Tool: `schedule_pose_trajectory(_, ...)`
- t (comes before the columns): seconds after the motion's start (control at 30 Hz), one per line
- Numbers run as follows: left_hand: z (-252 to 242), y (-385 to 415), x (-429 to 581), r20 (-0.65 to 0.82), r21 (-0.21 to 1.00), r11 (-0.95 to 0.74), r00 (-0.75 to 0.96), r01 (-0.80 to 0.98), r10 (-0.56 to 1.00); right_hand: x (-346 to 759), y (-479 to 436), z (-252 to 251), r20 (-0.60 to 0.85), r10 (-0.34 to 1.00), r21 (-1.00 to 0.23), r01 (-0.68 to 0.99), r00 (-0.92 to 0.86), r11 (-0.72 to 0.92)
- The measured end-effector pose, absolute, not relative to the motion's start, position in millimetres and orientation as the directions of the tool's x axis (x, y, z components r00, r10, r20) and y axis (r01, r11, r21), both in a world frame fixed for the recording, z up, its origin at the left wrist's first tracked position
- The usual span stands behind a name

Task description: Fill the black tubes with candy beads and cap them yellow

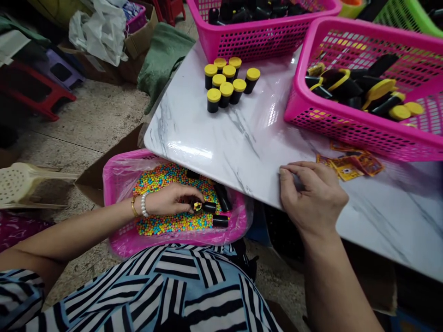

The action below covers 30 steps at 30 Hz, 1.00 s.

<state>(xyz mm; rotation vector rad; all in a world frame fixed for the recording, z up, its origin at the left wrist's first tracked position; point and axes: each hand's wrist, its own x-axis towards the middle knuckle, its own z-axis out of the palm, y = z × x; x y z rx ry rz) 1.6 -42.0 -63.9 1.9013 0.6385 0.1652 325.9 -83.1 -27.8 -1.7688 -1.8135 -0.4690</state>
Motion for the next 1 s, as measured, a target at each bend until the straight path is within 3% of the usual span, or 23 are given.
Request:
schedule_pose_trajectory(0.23,-53.8,-45.5,4.8,0.143,0.779,-0.57,0.811,0.262,0.568,321.9,-81.9,-23.5,0.637,0.768,-0.07,0.986,-0.073,0.152)
schedule_pose_trajectory(0.37,-26.8,-40.8,0.8,0.329,0.762,-0.589,0.624,0.268,0.709,284.4,-99.7,-18.3,0.56,0.813,-0.245,0.905,-0.161,0.348)
schedule_pose_trajectory(0.47,-4.5,-30.9,-0.1,0.388,0.758,-0.551,0.436,0.35,0.812,249.5,-118.8,-13.6,0.505,0.755,-0.358,0.694,-0.418,0.624)
schedule_pose_trajectory(0.53,6.3,-22.9,1.7,0.384,0.741,-0.536,0.4,0.404,0.832,239.8,-123.7,-7.7,0.501,0.703,-0.369,0.61,-0.505,0.701)
schedule_pose_trajectory(0.63,12.5,-9.3,8.1,0.385,0.671,-0.609,0.503,0.424,0.774,258.1,-113.2,5.2,0.56,0.751,-0.337,0.732,-0.35,0.592)
schedule_pose_trajectory(0.77,4.6,11.8,26.1,0.381,0.65,-0.673,0.615,0.353,0.691,325.8,-90.3,17.4,0.643,0.764,-0.167,0.963,-0.054,0.209)
schedule_pose_trajectory(0.9,-8.6,22.2,43.5,0.353,0.682,-0.626,0.579,0.379,0.735,384.5,-82.4,7.3,0.559,0.813,-0.122,0.986,0.163,-0.114)
schedule_pose_trajectory(1.0,-13.2,20.9,47.6,0.354,0.682,-0.611,0.55,0.401,0.756,394.3,-82.4,4.6,0.545,0.816,-0.134,0.981,0.192,-0.142)
